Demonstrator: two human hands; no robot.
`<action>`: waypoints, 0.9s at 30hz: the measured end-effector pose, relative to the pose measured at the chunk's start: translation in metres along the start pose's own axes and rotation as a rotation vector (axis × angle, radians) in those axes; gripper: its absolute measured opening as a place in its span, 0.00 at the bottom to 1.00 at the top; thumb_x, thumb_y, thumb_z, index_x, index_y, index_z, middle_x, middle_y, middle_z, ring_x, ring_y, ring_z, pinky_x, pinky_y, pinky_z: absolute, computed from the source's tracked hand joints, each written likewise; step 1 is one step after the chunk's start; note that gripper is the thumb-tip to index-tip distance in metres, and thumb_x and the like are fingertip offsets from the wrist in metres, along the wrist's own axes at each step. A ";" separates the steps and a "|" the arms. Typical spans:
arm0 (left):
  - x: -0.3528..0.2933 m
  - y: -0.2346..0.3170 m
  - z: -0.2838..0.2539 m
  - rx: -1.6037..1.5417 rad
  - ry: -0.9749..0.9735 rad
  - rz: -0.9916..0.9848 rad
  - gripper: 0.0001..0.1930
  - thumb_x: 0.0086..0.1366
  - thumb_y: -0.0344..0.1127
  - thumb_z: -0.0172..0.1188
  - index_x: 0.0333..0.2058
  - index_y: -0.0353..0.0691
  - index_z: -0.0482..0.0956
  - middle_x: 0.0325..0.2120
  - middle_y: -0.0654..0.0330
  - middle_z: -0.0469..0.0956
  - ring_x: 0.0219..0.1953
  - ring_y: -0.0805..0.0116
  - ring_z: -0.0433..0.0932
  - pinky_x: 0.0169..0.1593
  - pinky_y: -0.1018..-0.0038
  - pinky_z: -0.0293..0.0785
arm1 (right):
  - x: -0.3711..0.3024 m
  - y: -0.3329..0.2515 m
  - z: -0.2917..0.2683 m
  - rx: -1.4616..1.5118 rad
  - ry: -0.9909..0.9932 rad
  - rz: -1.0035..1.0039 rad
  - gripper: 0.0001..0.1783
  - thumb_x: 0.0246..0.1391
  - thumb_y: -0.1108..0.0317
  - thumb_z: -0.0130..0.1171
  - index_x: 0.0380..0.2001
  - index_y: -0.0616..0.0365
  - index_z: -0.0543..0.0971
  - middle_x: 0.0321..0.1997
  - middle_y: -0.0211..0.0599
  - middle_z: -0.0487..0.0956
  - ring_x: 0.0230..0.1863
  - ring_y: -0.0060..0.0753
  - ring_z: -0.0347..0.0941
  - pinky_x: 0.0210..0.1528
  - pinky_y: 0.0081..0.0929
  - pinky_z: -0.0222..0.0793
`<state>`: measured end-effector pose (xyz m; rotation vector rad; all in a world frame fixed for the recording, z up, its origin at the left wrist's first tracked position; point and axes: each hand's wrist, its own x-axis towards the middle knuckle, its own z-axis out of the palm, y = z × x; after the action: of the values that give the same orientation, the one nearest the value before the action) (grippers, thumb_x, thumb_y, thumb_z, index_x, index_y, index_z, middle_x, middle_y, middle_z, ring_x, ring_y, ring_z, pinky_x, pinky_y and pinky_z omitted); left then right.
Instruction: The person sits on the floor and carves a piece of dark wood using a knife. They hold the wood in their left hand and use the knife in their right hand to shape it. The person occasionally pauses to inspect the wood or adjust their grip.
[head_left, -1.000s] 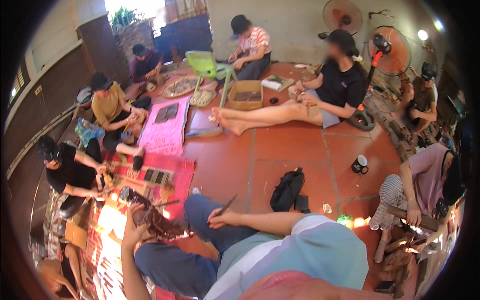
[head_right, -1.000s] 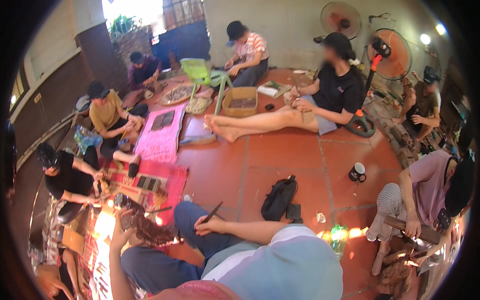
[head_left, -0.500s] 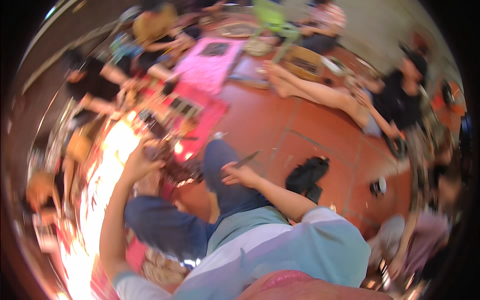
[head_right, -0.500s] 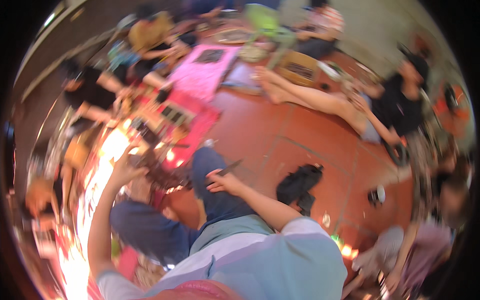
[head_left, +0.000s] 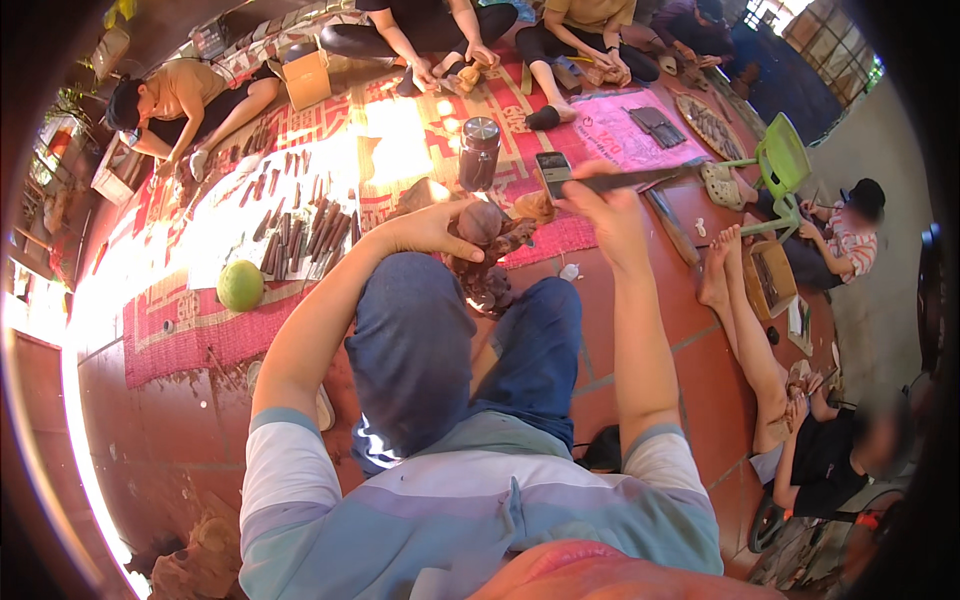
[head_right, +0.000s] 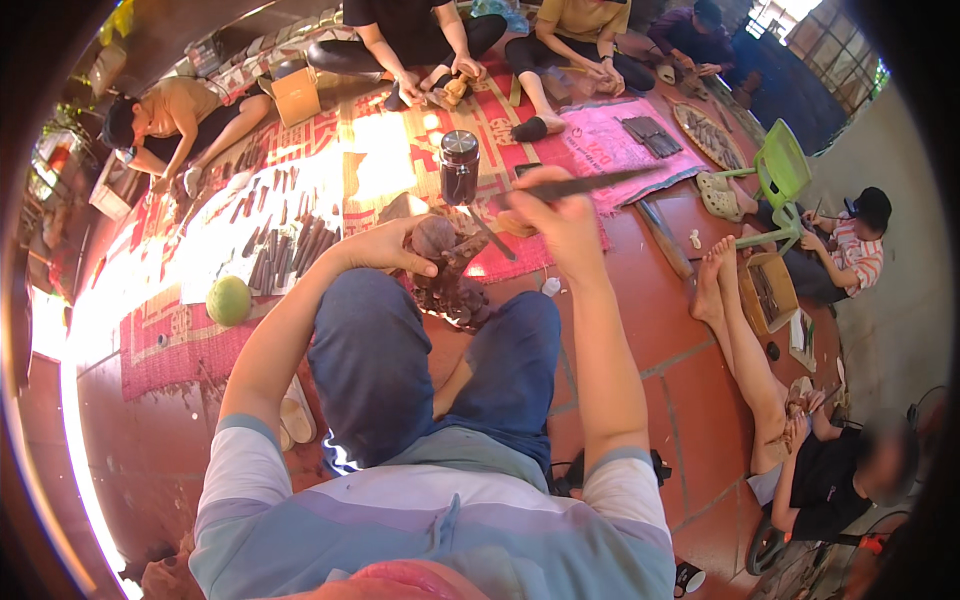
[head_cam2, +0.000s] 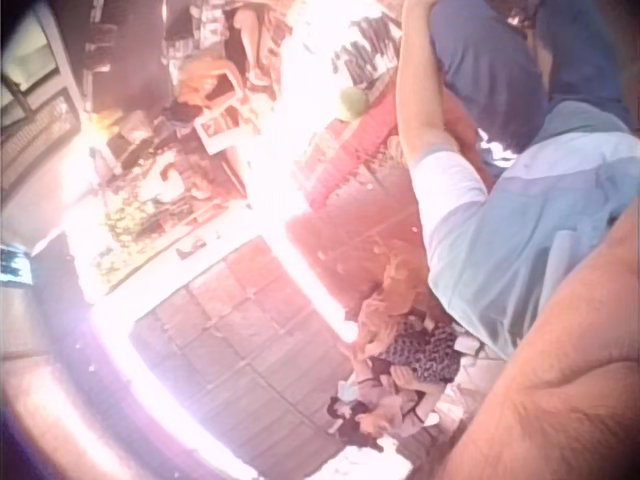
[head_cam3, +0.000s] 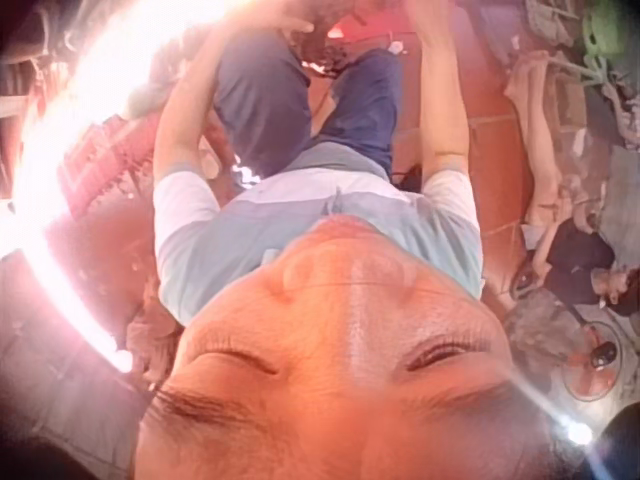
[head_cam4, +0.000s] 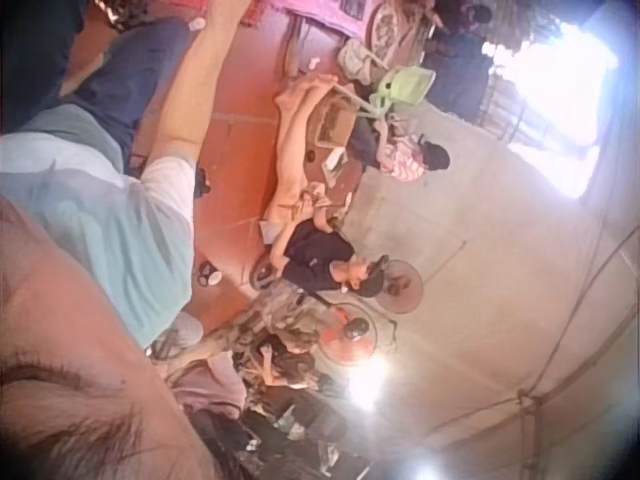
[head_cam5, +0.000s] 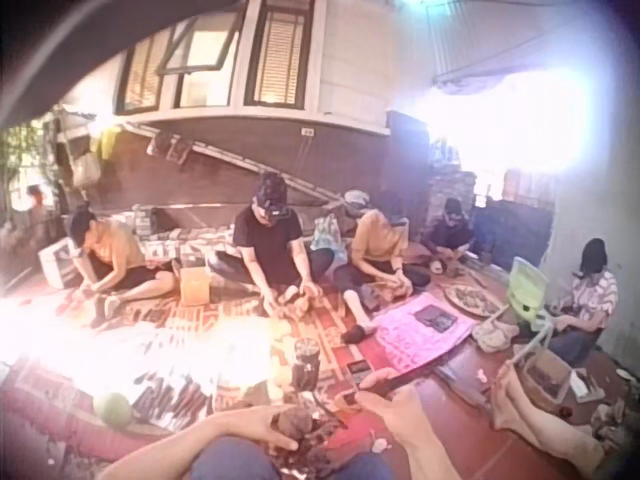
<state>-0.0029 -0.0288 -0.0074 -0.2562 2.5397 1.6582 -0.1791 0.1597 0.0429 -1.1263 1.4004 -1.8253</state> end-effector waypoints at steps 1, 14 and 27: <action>0.001 -0.003 0.000 0.020 0.015 0.022 0.37 0.48 0.39 0.68 0.56 0.39 0.61 0.47 0.57 0.71 0.51 0.66 0.68 0.55 0.71 0.63 | 0.007 -0.004 0.010 -0.084 -0.120 -0.006 0.07 0.49 0.75 0.58 0.32 0.56 0.72 0.28 0.27 0.74 0.30 0.18 0.72 0.31 0.16 0.69; -0.001 0.004 -0.003 -0.079 -0.030 0.008 0.34 0.45 0.34 0.69 0.53 0.39 0.65 0.36 0.58 0.76 0.39 0.71 0.74 0.42 0.76 0.70 | 0.038 0.012 0.037 -0.199 -0.321 0.082 0.06 0.46 0.75 0.60 0.28 0.58 0.73 0.29 0.27 0.74 0.31 0.16 0.69 0.33 0.17 0.64; 0.003 -0.003 -0.002 -0.080 -0.014 0.029 0.44 0.45 0.37 0.70 0.57 0.29 0.56 0.31 0.57 0.78 0.32 0.72 0.76 0.37 0.78 0.71 | 0.048 0.017 0.047 -0.108 -0.292 0.285 0.09 0.51 0.68 0.58 0.33 0.57 0.70 0.30 0.29 0.73 0.31 0.17 0.68 0.32 0.14 0.63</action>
<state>-0.0052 -0.0319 -0.0102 -0.2141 2.4814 1.7680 -0.1618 0.0928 0.0443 -1.1280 1.4151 -1.3433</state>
